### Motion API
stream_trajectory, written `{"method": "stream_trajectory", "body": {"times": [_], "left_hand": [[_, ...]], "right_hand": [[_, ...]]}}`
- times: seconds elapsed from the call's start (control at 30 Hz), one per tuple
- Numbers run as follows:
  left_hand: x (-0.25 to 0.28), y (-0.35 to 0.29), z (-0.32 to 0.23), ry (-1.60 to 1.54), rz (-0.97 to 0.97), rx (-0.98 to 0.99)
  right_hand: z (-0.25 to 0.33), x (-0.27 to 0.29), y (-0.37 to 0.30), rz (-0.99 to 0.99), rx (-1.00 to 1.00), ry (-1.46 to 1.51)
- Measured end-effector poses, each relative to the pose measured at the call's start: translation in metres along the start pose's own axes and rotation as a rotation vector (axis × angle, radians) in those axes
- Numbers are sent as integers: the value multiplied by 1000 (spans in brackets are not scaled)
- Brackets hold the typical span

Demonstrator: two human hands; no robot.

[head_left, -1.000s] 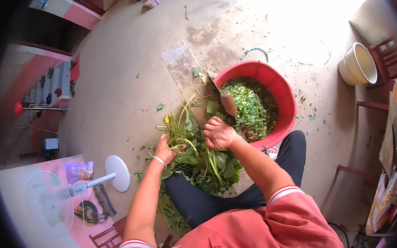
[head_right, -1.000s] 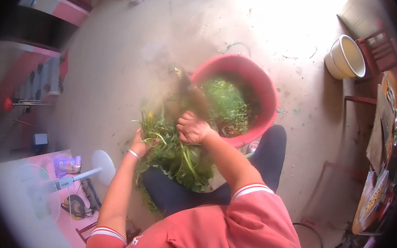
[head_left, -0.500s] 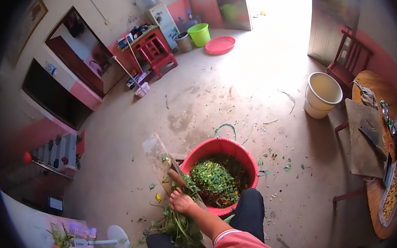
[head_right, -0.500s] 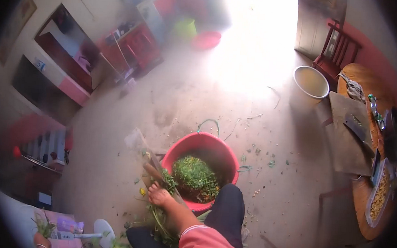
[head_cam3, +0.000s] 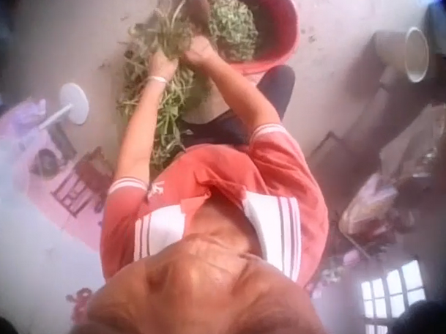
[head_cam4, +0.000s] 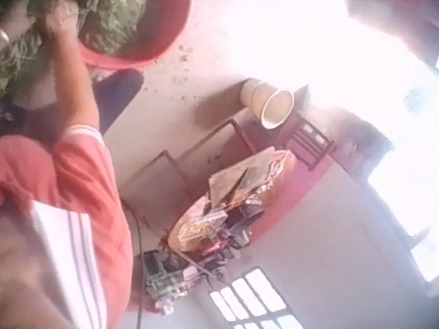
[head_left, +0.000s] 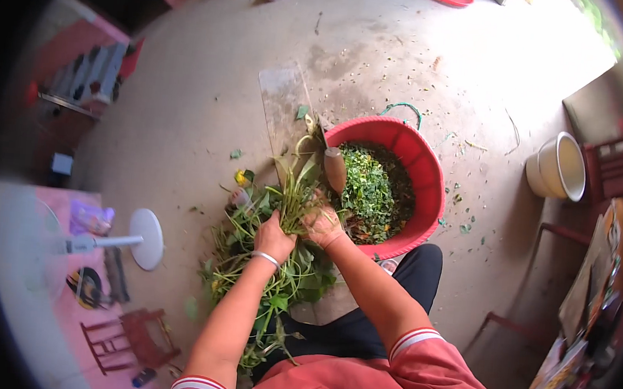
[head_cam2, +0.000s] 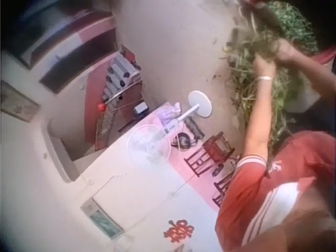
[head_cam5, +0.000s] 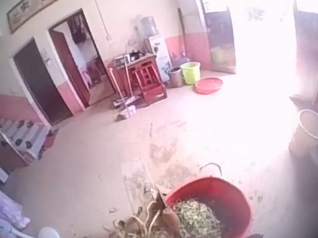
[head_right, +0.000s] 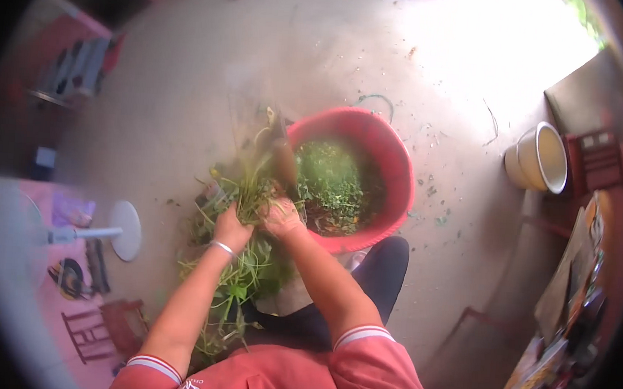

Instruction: The person chops a bundle of green leaves using a large cleaver on a wooden board over a red bucket, occasionally gathering more leaves from the floor.

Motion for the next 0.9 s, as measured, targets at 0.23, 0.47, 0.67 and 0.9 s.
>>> {"method": "stream_trajectory", "body": {"times": [0.23, 0.47, 0.67, 0.9], "left_hand": [[-1, -14, 23, 357, 168, -57], [-21, -22, 6, -2, 104, 34], [-36, -30, 8, 276, 58, 35], [-49, -40, 10, 254, -57, -34]], "right_hand": [[-7, 5, -7, -24, 38, 18], [-2, 47, 12, 107, 243, 70], [16, 93, 1, 158, 213, 129], [64, 208, 0, 1208, -233, -301]]}}
Point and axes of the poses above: each hand's wrist, its own y-axis towards the middle knuckle, its own x-axis out of the back of the hand, z = x × y, the point moved 2 cm from there along y, towards the middle knuckle, and after that the axes turned 7 degrees about -z, right-handed, at the moved point
